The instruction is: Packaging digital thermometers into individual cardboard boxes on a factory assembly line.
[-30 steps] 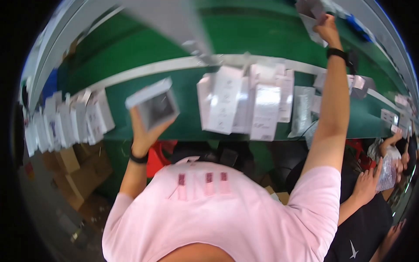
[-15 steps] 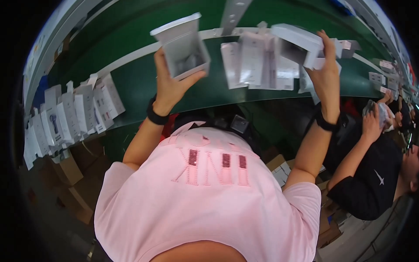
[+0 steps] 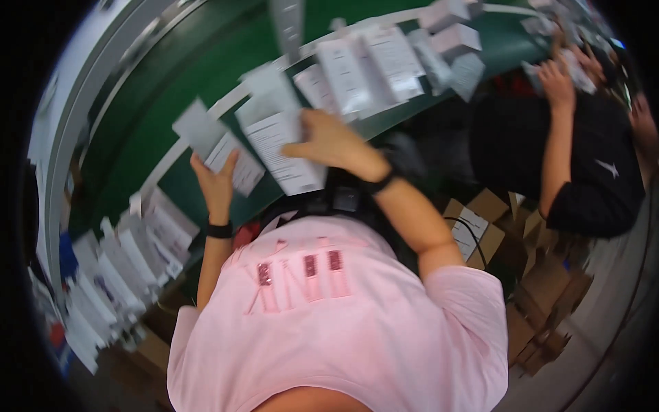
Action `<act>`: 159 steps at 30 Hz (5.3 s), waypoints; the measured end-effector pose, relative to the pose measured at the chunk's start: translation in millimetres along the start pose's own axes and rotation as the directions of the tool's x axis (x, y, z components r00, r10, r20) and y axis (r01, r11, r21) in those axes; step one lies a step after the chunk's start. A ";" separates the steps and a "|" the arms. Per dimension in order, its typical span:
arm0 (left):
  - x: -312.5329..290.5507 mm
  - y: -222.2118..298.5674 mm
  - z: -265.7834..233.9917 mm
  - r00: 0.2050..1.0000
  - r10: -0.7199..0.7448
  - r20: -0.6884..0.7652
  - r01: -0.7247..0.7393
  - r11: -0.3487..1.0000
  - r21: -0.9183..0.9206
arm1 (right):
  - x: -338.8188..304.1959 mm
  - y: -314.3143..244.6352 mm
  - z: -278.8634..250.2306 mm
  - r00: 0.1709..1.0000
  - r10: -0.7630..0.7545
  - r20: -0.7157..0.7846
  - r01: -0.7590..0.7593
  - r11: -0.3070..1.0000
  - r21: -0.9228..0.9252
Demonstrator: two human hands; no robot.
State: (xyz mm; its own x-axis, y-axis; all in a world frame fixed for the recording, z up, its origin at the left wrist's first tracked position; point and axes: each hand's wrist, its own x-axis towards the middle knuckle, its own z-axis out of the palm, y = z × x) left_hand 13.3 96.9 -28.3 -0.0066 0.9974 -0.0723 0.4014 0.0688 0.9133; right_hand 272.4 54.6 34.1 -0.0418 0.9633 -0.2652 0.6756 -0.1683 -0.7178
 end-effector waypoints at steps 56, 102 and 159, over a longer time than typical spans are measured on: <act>-40.0 86.9 -15.3 0.756 0.470 0.455 -0.152 0.803 -0.576 | -49.0 -140.0 -105.7 0.482 -0.865 -0.139 0.727 0.484 -0.487; 19.4 -59.6 55.1 0.969 -0.244 -0.050 0.247 0.966 0.081 | 19.5 73.9 -27.7 0.877 0.402 0.263 -0.331 0.110 0.937; -116.1 -49.3 -176.8 0.943 -0.179 -0.281 0.065 0.926 -0.371 | 142.7 -103.1 101.3 0.943 -0.192 0.271 0.234 0.963 -0.132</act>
State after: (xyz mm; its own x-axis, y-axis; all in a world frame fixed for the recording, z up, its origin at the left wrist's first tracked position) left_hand -167.6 -18.2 5.9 -0.3356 0.9345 -0.1190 0.0314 0.1374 0.9900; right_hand 122.2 188.2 5.0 -0.3687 0.8841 -0.2869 0.7379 0.0907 -0.6688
